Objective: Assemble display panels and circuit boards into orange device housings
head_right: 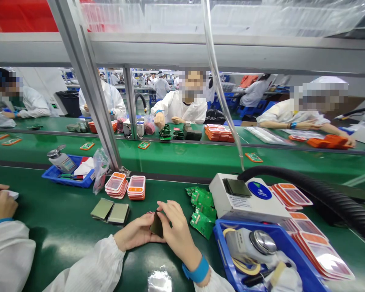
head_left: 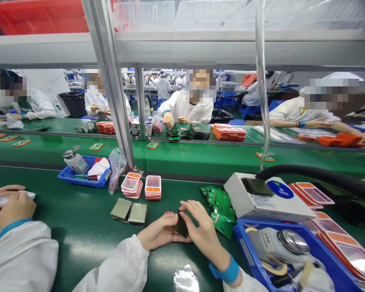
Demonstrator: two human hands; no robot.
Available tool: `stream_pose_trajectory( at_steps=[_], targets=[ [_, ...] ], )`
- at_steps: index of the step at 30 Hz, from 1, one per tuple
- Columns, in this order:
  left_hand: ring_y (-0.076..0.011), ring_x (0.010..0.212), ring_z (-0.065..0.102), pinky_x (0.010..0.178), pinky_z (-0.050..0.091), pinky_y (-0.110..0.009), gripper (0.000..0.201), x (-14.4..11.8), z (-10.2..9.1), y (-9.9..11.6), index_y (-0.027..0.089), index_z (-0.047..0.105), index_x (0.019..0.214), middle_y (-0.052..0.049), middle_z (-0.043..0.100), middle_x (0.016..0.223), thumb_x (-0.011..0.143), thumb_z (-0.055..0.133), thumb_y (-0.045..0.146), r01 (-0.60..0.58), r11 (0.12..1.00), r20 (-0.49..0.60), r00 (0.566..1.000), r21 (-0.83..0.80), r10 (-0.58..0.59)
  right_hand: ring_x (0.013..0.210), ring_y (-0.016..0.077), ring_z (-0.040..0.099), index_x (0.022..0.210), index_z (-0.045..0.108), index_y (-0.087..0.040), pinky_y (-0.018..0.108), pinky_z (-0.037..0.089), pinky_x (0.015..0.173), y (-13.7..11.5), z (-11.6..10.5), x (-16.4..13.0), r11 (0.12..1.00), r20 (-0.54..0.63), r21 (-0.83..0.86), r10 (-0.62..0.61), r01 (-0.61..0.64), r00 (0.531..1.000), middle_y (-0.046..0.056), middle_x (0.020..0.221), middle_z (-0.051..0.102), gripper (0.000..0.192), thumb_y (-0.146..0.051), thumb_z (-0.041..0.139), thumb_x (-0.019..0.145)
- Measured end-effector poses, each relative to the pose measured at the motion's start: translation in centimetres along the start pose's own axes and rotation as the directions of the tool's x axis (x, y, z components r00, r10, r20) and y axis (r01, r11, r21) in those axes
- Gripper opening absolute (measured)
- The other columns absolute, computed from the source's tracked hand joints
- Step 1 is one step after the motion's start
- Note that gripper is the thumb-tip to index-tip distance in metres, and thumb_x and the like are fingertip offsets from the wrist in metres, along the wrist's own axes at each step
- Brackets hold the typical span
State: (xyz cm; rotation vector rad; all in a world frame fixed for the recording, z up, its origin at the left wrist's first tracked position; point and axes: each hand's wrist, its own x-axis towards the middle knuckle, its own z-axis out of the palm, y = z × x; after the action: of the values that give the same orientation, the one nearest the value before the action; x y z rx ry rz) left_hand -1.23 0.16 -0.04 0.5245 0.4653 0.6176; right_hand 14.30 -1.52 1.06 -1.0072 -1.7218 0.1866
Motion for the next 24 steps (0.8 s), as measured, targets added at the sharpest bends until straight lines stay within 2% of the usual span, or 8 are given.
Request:
stream_pose_trajectory(
  at_steps=[8, 24],
  targets=[
    [-0.0214, 0.081, 0.067, 0.093, 0.042, -0.052, 0.014, 0.04, -0.15, -0.1, 0.016, 0.063, 0.083, -0.002, 0.067, 0.079, 0.076, 0.071, 0.026, -0.002, 1.0, 0.01, 1.0, -0.01, 0.002, 0.084, 0.0177, 0.06, 0.112, 0.06, -0.024, 0.036, 0.052, 0.083, -0.04, -0.05, 0.02, 0.999, 0.023, 0.038, 0.013, -0.014, 1.0, 0.002, 0.082, 0.066, 0.028, -0.01, 0.05, 0.089],
    [-0.0209, 0.08, 0.067, 0.086, 0.05, -0.046, 0.026, 0.16, -0.27, -0.17, 0.015, 0.065, 0.085, -0.004, 0.068, 0.079, 0.07, 0.077, 0.031, 0.013, 1.0, -0.009, 1.0, 0.017, -0.013, 0.088, 0.0182, 0.059, 0.117, 0.057, -0.027, 0.037, 0.051, 0.084, 0.2, 0.02, -0.23, 0.998, 0.05, 0.053, 0.036, -0.038, 0.998, 0.002, 0.087, 0.065, 0.033, -0.01, 0.05, 0.09]
  ],
)
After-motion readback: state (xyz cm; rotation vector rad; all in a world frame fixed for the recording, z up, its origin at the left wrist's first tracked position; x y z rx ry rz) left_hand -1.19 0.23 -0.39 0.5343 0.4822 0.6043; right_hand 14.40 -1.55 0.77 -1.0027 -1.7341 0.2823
